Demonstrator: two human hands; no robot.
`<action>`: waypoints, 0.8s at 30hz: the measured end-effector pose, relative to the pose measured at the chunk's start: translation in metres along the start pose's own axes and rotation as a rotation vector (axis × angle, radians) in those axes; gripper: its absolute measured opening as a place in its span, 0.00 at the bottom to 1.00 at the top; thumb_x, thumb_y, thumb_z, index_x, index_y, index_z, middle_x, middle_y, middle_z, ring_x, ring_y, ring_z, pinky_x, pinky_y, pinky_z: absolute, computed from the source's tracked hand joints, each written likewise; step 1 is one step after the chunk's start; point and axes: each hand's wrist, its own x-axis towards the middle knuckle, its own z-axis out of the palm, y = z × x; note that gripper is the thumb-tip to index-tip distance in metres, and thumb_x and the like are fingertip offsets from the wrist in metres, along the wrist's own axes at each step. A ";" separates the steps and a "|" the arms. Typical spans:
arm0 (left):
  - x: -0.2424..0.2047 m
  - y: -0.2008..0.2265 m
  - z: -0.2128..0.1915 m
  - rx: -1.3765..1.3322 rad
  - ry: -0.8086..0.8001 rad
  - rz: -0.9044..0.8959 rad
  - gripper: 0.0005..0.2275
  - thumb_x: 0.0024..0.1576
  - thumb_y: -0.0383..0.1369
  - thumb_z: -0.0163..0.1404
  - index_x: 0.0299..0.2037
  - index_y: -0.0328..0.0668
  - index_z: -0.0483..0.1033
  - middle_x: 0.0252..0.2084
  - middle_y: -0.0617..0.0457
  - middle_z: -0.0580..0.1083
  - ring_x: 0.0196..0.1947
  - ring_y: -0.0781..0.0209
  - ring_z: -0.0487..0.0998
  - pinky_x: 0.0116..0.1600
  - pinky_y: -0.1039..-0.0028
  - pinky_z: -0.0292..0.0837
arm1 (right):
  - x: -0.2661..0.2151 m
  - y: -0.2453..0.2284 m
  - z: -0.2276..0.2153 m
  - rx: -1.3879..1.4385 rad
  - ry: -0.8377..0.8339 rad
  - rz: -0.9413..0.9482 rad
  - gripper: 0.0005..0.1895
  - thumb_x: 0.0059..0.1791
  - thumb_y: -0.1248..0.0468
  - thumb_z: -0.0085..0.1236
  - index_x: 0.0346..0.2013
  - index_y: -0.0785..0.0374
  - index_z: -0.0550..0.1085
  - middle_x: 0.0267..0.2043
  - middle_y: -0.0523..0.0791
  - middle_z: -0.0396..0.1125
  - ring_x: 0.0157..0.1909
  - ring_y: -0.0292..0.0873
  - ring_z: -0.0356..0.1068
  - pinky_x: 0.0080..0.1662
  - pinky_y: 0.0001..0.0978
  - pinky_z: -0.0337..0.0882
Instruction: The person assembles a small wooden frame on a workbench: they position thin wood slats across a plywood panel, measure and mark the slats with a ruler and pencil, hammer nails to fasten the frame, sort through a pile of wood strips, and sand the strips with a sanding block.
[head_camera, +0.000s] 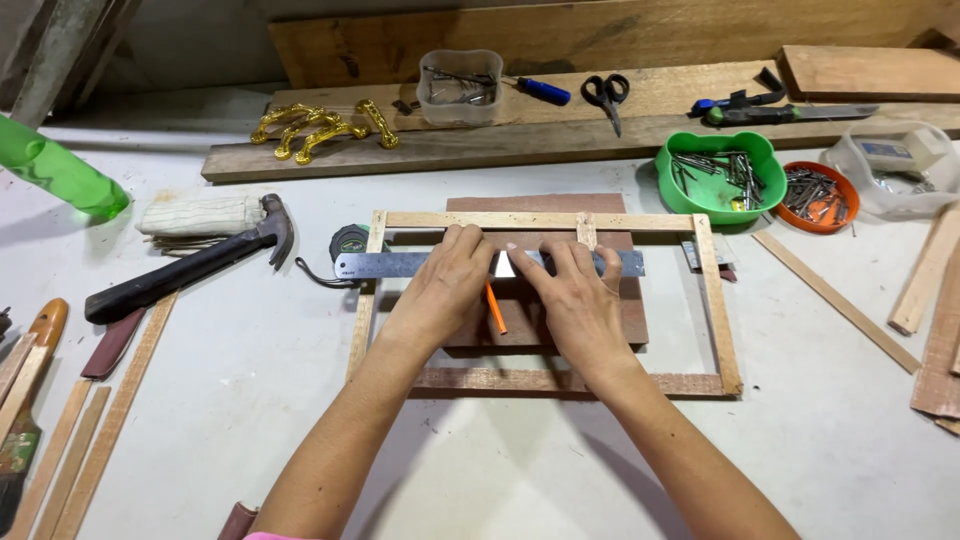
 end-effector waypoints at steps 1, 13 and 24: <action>-0.001 0.006 0.001 -0.001 0.002 0.008 0.10 0.51 0.15 0.47 0.41 0.32 0.72 0.46 0.46 0.68 0.50 0.49 0.72 0.55 0.61 0.73 | -0.004 0.000 -0.009 -0.005 0.004 0.006 0.36 0.47 0.73 0.57 0.68 0.42 0.68 0.56 0.42 0.64 0.62 0.40 0.62 0.65 0.49 0.48; 0.019 0.098 0.022 -0.089 0.044 0.224 0.12 0.49 0.20 0.54 0.42 0.33 0.72 0.45 0.44 0.69 0.50 0.43 0.70 0.53 0.57 0.72 | -0.082 0.054 -0.062 -0.037 0.035 0.118 0.41 0.43 0.77 0.54 0.67 0.38 0.69 0.58 0.45 0.64 0.62 0.44 0.61 0.64 0.49 0.52; 0.098 0.210 0.078 -0.200 0.114 0.417 0.10 0.47 0.18 0.51 0.39 0.33 0.72 0.42 0.43 0.68 0.48 0.43 0.70 0.51 0.57 0.70 | -0.139 0.162 -0.104 -0.040 0.106 0.330 0.43 0.39 0.81 0.50 0.64 0.39 0.74 0.55 0.49 0.63 0.61 0.51 0.62 0.61 0.46 0.64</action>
